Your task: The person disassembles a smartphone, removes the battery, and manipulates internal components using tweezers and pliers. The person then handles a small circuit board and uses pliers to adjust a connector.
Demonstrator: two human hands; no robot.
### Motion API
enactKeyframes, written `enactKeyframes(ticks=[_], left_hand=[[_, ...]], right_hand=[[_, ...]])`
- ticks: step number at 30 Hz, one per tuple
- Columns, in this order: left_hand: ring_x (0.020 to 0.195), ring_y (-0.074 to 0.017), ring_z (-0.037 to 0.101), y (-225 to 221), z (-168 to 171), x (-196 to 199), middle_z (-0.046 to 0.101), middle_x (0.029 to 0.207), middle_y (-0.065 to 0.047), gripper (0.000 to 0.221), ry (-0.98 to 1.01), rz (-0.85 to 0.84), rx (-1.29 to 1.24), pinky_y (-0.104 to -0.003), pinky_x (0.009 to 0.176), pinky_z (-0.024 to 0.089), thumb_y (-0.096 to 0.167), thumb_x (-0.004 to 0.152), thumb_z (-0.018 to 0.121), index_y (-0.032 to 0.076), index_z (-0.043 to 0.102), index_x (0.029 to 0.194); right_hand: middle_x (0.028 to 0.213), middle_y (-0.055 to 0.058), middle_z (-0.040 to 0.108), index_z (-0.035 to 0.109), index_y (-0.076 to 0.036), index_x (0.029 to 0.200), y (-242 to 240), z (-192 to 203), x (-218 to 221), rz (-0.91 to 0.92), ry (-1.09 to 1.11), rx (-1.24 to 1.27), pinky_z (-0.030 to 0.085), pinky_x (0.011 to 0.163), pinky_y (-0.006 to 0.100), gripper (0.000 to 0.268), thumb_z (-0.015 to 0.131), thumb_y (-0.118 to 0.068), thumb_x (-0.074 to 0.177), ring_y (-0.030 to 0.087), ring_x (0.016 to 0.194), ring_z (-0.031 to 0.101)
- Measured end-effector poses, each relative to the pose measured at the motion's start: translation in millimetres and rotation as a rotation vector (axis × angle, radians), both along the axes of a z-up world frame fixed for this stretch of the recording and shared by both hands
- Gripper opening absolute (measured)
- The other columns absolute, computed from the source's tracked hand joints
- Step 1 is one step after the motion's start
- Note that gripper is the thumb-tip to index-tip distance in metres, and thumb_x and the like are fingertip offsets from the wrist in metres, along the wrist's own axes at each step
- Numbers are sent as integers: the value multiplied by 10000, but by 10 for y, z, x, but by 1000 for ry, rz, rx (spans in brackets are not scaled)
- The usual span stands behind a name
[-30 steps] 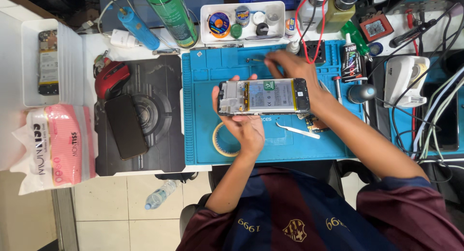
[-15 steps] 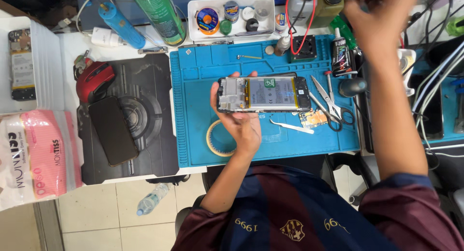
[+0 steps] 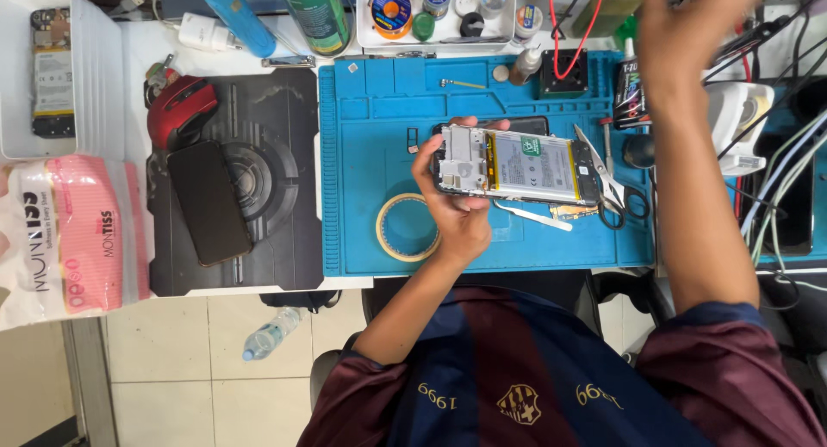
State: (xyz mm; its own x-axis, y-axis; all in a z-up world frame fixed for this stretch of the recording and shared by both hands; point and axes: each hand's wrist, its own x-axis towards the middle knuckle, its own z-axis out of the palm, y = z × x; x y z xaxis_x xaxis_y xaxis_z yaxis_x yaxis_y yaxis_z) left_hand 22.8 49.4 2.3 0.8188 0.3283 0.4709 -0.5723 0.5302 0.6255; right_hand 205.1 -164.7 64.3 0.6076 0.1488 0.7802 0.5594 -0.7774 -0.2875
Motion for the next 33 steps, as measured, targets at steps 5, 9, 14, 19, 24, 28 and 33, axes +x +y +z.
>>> enactKeyframes(ticks=[5,9,14,19,24,28,33], left_hand=[[1287,-392,618,-56,19,-4,456,1458,-162,806,-25,32,47,-533,1094,557,510,958,728,198,274,1547],[1283,-393,624,-135,96,-7,450,1454,-171,795,-56,53,86,-532,1072,564,508,945,742,212,295,1532],[1288,-388,608,-237,237,-87,444,1462,-169,767,-84,69,75,-557,1067,555,497,936,751,254,327,1527],[1286,-394,628,-242,341,-131,436,1464,-163,749,-118,71,122,-532,1033,561,493,933,743,296,327,1523],[1279,-382,636,-279,378,-141,439,1466,-162,767,-112,90,137,-519,1028,575,518,919,736,308,320,1528],[1267,-385,646,-311,386,-148,440,1466,-160,770,-106,110,149,-510,1021,579,529,918,727,309,314,1530],[1248,-393,659,-341,391,-168,443,1458,-164,773,-85,129,150,-501,999,586,536,922,725,300,315,1533]], right_hand=[[912,88,632,673,47,1056,120,435,-1180,62,278,438,378,659,234,115,734,-49,1037,120,725,519],[942,166,711,642,48,1013,406,635,-1996,307,480,516,571,706,309,118,735,-17,981,219,798,689],[931,219,691,599,86,999,564,868,-2091,511,441,467,670,786,397,149,717,1,966,317,914,765],[880,203,681,593,85,946,539,973,-2127,566,391,397,652,840,457,186,728,-39,912,324,895,767],[869,214,691,611,85,924,465,1027,-2138,565,399,280,663,811,431,171,761,20,875,367,922,769],[869,222,698,615,96,924,445,1082,-2127,563,396,207,652,804,435,203,779,26,827,369,917,763],[884,232,701,612,103,932,436,1093,-2136,542,377,170,653,809,447,232,796,32,811,375,919,760]])
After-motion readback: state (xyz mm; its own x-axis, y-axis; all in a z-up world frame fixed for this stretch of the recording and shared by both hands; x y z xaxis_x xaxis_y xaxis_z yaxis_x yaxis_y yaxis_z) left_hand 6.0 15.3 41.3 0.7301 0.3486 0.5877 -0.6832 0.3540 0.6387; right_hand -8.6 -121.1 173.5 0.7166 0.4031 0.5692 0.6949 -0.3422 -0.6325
